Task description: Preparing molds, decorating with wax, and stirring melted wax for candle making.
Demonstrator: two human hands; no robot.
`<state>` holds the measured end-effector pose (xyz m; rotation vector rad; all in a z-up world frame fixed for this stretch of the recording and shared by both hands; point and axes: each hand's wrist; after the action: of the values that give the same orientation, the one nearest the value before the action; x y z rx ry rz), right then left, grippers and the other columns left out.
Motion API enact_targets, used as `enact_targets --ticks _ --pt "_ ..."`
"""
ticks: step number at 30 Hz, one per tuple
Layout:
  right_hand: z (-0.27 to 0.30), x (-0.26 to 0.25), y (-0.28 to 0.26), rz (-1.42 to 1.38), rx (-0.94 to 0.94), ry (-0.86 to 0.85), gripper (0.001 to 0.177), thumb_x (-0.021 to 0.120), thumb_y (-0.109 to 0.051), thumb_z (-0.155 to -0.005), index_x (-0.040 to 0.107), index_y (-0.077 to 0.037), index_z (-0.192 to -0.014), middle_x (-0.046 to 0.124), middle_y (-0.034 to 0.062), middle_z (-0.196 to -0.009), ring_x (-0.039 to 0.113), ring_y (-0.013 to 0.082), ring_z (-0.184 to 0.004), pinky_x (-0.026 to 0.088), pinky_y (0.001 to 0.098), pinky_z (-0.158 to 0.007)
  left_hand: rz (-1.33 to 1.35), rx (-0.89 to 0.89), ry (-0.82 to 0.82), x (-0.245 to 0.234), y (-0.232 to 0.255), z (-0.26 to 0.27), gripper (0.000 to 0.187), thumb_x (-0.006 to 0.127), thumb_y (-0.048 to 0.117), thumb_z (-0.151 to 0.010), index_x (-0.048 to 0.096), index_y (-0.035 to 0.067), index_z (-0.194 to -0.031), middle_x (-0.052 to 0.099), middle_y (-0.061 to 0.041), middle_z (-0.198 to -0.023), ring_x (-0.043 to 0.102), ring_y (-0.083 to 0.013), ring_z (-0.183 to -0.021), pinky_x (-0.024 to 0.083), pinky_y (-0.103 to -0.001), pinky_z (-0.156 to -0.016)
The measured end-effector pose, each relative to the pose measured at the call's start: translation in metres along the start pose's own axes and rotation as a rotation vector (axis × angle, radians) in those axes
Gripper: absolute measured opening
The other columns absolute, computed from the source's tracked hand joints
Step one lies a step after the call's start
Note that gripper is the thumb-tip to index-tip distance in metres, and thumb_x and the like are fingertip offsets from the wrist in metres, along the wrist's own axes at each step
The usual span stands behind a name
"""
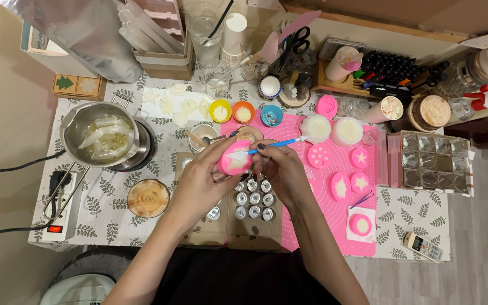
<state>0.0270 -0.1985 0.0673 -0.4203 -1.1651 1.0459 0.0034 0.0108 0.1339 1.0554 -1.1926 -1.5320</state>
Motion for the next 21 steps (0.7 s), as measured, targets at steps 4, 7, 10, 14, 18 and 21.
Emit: enact_targets --ticks 4,7,10,14,18,21 --pt "-0.004 0.003 0.002 0.008 0.024 0.004 0.024 0.056 -0.012 -0.100 0.070 0.006 -0.106 0.072 0.0086 -0.082 0.066 0.0150 -0.064 0.054 0.0302 -0.061 -0.031 0.057 0.004 -0.003 -0.007 -0.001 0.068 0.074 -0.003 -0.080 0.052 0.004 -0.144 0.054 -0.010 -0.150 0.066 -0.0190 -0.124 0.056 -0.031 -0.095" --pt "-0.008 0.006 0.004 0.025 0.048 0.010 0.023 0.056 -0.012 -0.100 0.070 0.005 -0.106 0.072 0.0076 -0.082 0.065 0.0135 -0.065 0.054 0.0296 -0.062 -0.013 0.006 0.005 -0.006 -0.008 -0.003 0.068 0.074 -0.002 -0.079 0.052 0.004 -0.143 0.054 -0.009 -0.150 0.069 -0.0187 -0.120 0.057 -0.031 -0.093" --pt "-0.013 0.006 0.009 0.033 0.076 0.015 0.022 0.057 -0.012 -0.099 0.070 0.004 -0.106 0.071 0.0067 -0.081 0.065 0.0127 -0.065 0.054 0.0298 -0.062 -0.038 0.021 0.007 -0.010 -0.012 -0.004 0.068 0.073 -0.002 -0.080 0.052 0.004 -0.145 0.055 -0.010 -0.148 0.067 -0.0191 -0.121 0.056 -0.031 -0.094" --pt "-0.020 0.005 0.018 0.033 0.105 -0.011 0.022 0.057 -0.012 -0.099 0.071 0.005 -0.105 0.070 0.0061 -0.081 0.064 0.0123 -0.065 0.054 0.0295 -0.063 -0.034 -0.030 0.013 -0.014 -0.014 -0.004 0.067 0.073 -0.001 -0.080 0.053 0.005 -0.144 0.056 -0.009 -0.147 0.069 -0.0182 -0.120 0.057 -0.030 -0.092" --pt "-0.025 0.008 0.022 0.023 0.138 -0.015 0.021 0.057 -0.010 -0.098 0.071 0.004 -0.106 0.071 0.0058 -0.082 0.065 0.0132 -0.066 0.054 0.0295 -0.064 -0.067 -0.086 0.033 -0.018 -0.014 -0.004 0.068 0.074 0.001 -0.079 0.055 0.007 -0.144 0.060 -0.008 -0.142 0.070 -0.0174 -0.117 0.063 -0.029 -0.090" --pt "-0.028 0.010 0.026 0.031 0.155 -0.022 0.021 0.057 -0.010 -0.098 0.071 0.004 -0.105 0.071 0.0064 -0.081 0.065 0.0139 -0.066 0.054 0.0297 -0.063 -0.040 -0.063 0.046 -0.020 -0.023 -0.004 0.068 0.073 0.000 -0.079 0.054 0.006 -0.143 0.058 -0.008 -0.144 0.069 -0.0166 -0.118 0.058 -0.030 -0.089"
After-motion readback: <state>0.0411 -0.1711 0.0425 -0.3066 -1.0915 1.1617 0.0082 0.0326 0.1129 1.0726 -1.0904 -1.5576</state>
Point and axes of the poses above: each hand's wrist, its own z-axis away from the middle knuckle, its own x-axis out of the palm, y = z × x
